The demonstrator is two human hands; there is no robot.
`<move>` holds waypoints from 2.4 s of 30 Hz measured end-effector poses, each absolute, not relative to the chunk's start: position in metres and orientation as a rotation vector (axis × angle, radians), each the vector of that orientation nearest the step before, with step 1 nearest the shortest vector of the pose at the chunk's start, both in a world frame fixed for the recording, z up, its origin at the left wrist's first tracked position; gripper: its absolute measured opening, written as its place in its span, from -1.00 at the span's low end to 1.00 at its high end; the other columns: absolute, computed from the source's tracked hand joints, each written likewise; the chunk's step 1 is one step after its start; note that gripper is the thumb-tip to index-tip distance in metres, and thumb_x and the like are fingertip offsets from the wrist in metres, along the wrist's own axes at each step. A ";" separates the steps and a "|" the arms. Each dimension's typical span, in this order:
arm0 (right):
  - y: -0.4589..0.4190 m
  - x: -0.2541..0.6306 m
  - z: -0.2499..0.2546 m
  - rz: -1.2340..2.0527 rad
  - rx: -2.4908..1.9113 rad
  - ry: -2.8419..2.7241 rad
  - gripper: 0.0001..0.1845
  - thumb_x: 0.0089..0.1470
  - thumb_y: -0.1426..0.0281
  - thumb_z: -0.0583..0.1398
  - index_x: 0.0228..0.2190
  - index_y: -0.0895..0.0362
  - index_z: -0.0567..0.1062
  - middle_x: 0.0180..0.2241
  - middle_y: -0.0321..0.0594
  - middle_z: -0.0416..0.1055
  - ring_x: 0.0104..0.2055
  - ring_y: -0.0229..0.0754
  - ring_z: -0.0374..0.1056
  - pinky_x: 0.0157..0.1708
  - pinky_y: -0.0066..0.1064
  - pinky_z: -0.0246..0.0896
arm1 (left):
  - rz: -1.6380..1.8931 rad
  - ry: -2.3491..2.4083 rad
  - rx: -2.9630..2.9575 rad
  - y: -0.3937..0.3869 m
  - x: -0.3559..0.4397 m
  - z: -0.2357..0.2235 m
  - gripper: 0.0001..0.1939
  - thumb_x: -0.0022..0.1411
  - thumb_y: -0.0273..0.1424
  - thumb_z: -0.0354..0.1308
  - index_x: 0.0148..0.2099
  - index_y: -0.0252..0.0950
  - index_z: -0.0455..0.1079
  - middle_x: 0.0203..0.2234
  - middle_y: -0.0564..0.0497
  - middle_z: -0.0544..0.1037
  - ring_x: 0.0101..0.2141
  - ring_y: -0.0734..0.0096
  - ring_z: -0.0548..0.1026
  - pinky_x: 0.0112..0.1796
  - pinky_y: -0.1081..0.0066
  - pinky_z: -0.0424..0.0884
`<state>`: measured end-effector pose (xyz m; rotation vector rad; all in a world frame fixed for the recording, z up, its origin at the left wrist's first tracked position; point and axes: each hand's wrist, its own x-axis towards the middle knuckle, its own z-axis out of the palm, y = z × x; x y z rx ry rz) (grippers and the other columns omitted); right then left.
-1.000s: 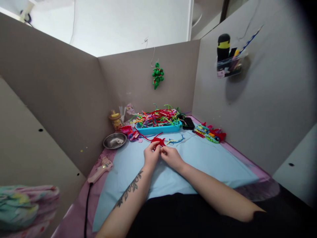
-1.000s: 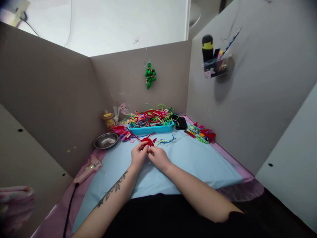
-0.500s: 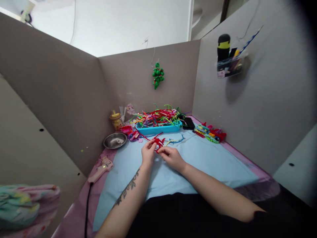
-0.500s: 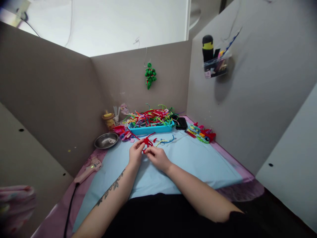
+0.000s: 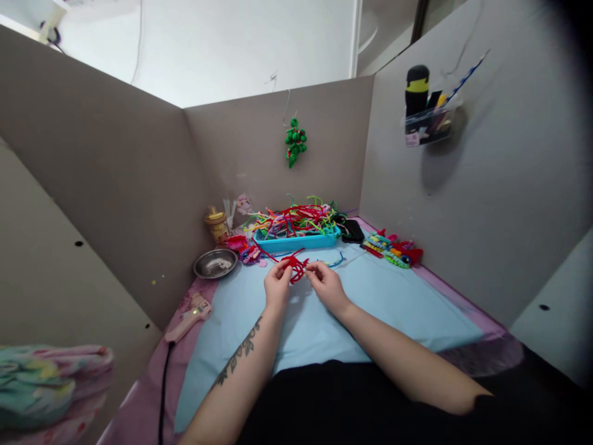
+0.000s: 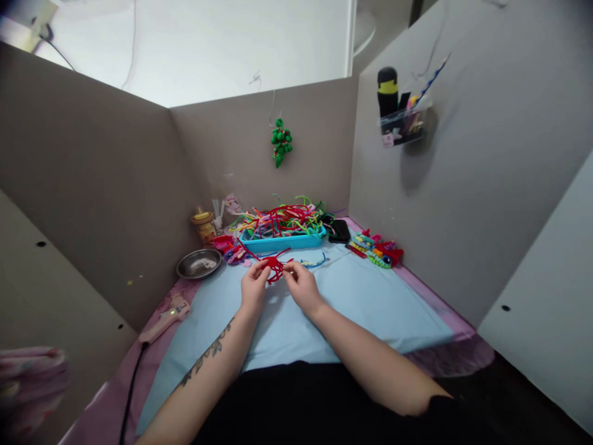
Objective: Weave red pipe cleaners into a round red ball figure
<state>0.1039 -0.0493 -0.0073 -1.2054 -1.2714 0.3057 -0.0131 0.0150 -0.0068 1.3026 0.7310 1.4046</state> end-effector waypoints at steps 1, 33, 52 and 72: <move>-0.048 0.105 -0.007 0.286 -1.214 -1.271 -0.85 0.05 0.33 0.09 -0.37 0.12 0.41 -0.43 -0.25 0.41 -0.48 -0.25 0.26 -0.45 -0.43 0.18 | 1.397 0.723 1.308 0.015 -0.013 -0.007 -0.69 -0.02 -0.33 0.22 -0.19 -0.36 0.45 -0.28 -0.13 0.59 -0.24 0.25 0.53 -0.18 0.29 0.40; -0.032 0.113 -0.018 0.633 -1.092 -0.890 -0.71 -0.18 0.24 0.26 -0.38 0.15 0.54 -0.38 -0.18 0.51 -0.35 -0.15 0.38 -0.31 -0.34 0.25 | 1.212 0.548 1.756 -0.001 -0.011 -0.007 -0.64 0.06 -0.46 0.18 -0.03 -0.28 0.42 -0.09 -0.12 0.51 -0.07 0.23 0.45 -0.03 0.25 0.31; -0.035 0.117 -0.010 0.861 -1.063 -0.869 -0.65 -0.24 0.11 0.27 -0.53 0.14 0.43 -0.57 -0.32 0.36 -0.53 -0.27 0.24 -0.53 -0.45 0.05 | 1.270 0.645 1.890 -0.004 -0.012 -0.002 -0.72 0.17 -0.39 0.05 -0.08 -0.29 0.44 -0.15 -0.10 0.55 -0.14 0.30 0.49 -0.09 0.30 0.36; -0.036 0.118 -0.011 0.535 -1.147 -1.101 -0.76 0.01 0.18 0.11 -0.52 0.09 0.33 -0.56 -0.34 0.27 -0.48 -0.23 0.17 -0.44 -0.42 0.07 | 1.376 0.822 1.864 0.000 -0.015 -0.007 -0.81 0.12 -0.38 0.09 -0.26 -0.26 0.51 -0.34 -0.03 0.60 -0.30 0.31 0.52 -0.20 0.32 0.39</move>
